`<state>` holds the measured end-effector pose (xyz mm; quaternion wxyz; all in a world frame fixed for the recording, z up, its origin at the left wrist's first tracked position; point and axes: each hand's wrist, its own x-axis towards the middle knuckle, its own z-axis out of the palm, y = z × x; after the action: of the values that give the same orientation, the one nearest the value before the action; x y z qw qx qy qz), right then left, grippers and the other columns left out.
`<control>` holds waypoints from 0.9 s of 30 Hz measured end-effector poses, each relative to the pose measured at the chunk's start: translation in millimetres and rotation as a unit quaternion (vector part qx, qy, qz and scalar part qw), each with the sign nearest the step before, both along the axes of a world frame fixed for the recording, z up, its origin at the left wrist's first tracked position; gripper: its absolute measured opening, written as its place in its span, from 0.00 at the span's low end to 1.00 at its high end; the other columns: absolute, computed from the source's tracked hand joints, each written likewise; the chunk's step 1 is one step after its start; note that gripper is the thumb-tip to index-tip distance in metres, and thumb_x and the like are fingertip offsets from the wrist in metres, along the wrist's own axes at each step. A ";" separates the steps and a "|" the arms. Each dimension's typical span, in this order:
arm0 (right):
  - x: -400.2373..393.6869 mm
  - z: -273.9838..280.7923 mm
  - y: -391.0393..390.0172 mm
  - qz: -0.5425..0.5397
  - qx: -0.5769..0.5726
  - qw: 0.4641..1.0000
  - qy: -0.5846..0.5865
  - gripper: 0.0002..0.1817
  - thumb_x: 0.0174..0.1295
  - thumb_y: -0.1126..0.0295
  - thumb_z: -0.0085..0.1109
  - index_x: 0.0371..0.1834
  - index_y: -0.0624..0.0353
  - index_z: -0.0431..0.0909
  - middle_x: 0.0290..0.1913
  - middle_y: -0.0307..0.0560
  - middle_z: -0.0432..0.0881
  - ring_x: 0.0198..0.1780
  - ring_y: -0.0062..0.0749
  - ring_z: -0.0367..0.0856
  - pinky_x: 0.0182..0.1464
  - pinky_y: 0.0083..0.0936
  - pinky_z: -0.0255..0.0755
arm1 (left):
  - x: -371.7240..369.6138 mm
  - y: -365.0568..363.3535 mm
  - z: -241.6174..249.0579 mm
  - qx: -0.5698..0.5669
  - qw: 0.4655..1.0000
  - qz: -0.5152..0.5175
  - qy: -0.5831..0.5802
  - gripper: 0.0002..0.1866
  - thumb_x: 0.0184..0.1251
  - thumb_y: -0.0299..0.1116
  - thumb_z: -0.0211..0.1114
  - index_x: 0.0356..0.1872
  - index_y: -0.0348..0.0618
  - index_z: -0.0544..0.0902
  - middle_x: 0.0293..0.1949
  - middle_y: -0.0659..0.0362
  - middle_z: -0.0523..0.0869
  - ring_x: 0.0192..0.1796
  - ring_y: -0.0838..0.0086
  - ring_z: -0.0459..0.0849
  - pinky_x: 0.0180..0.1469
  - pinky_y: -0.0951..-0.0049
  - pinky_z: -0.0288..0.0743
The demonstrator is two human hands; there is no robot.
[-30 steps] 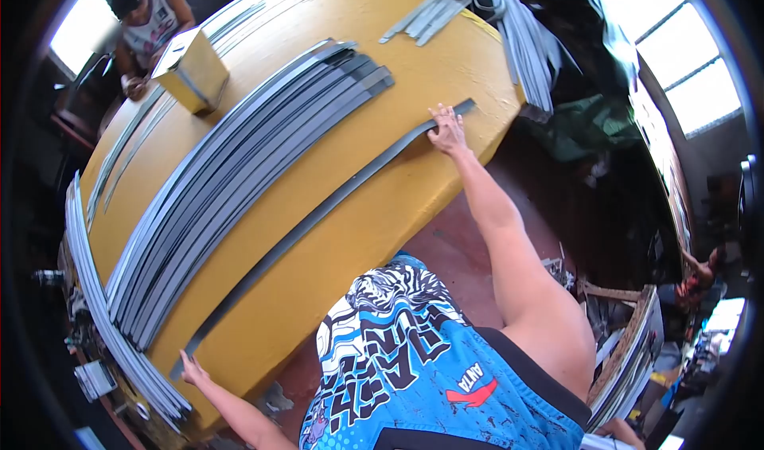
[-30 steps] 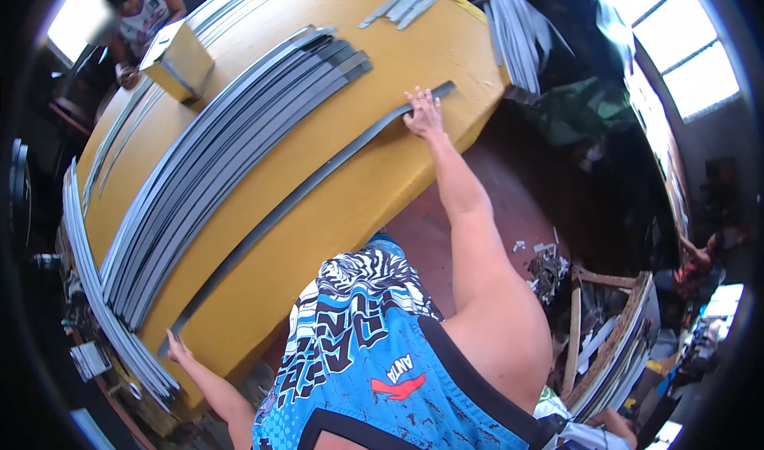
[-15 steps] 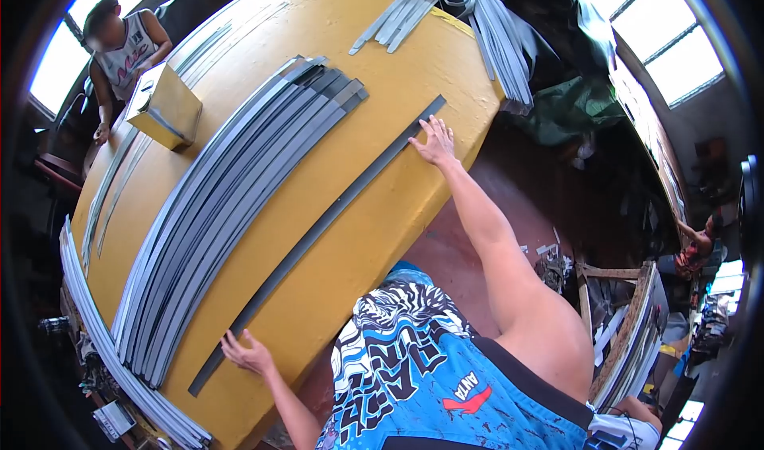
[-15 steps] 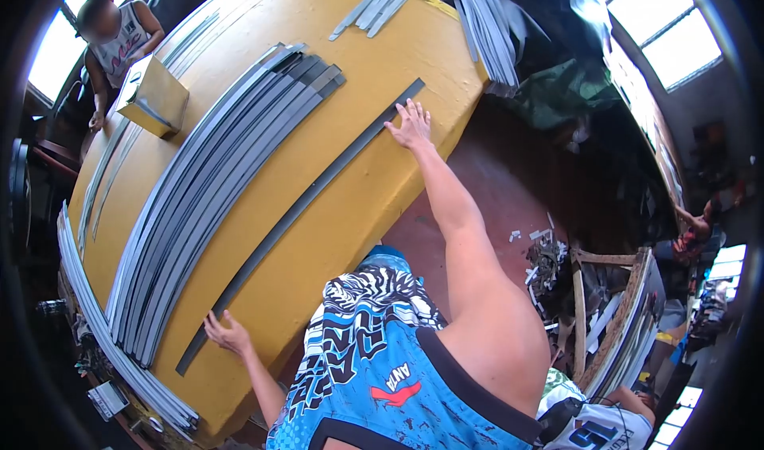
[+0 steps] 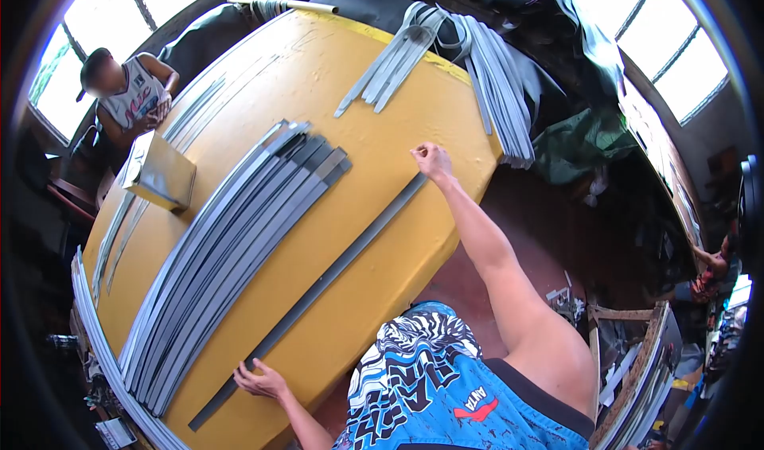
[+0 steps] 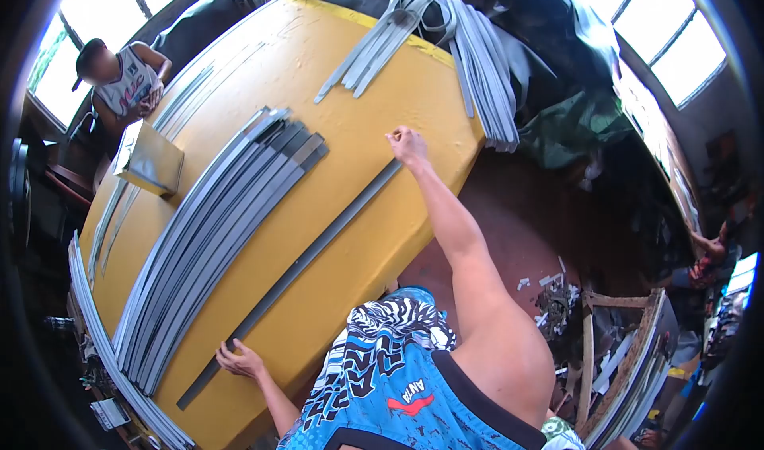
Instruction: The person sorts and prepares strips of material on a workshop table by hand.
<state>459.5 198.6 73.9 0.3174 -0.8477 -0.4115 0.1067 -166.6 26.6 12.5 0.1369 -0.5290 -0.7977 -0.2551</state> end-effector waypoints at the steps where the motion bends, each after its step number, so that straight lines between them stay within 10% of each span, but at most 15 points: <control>1: 6.0 0.6 12.3 0.003 0.003 1.000 0.000 0.18 0.57 0.52 0.61 0.40 0.54 0.83 0.36 0.49 0.85 0.44 0.42 0.83 0.48 0.35 0.75 | 28.4 4.2 2.1 0.008 0.999 -0.025 -0.020 0.20 0.64 0.41 0.63 0.53 0.40 0.76 0.58 0.44 0.71 0.64 0.50 0.66 0.63 0.51 0.62; 6: 20.8 3.9 78.7 0.041 -0.005 0.999 -0.003 0.17 0.55 0.51 0.63 0.37 0.53 0.84 0.35 0.46 0.86 0.39 0.39 0.84 0.44 0.32 0.76 | 141.3 10.5 10.0 -0.023 0.996 -0.049 -0.067 0.20 0.64 0.40 0.61 0.54 0.42 0.75 0.60 0.47 0.71 0.65 0.54 0.66 0.65 0.51 0.58; 25: 9.5 29.5 271.2 0.037 -0.103 0.994 -0.004 0.29 0.51 0.46 0.63 0.44 0.63 0.80 0.41 0.58 0.84 0.45 0.48 0.83 0.46 0.39 0.77 | 147.7 17.2 3.7 -0.055 0.996 0.024 -0.069 0.21 0.67 0.41 0.58 0.55 0.39 0.73 0.63 0.46 0.67 0.64 0.50 0.67 0.62 0.50 0.59; 27: 14.2 29.9 284.7 0.056 -0.146 0.987 -0.041 0.17 0.58 0.60 0.52 0.41 0.61 0.81 0.44 0.56 0.84 0.47 0.48 0.83 0.48 0.37 0.78 | 146.6 16.9 2.2 -0.060 0.995 0.034 -0.065 0.21 0.67 0.42 0.58 0.55 0.39 0.73 0.63 0.46 0.67 0.63 0.50 0.67 0.62 0.50 0.60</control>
<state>473.7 483.3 103.7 0.1669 -0.8643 -0.4507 0.1480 -20.0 43.5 14.7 0.0607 -0.4914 -0.8362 -0.2358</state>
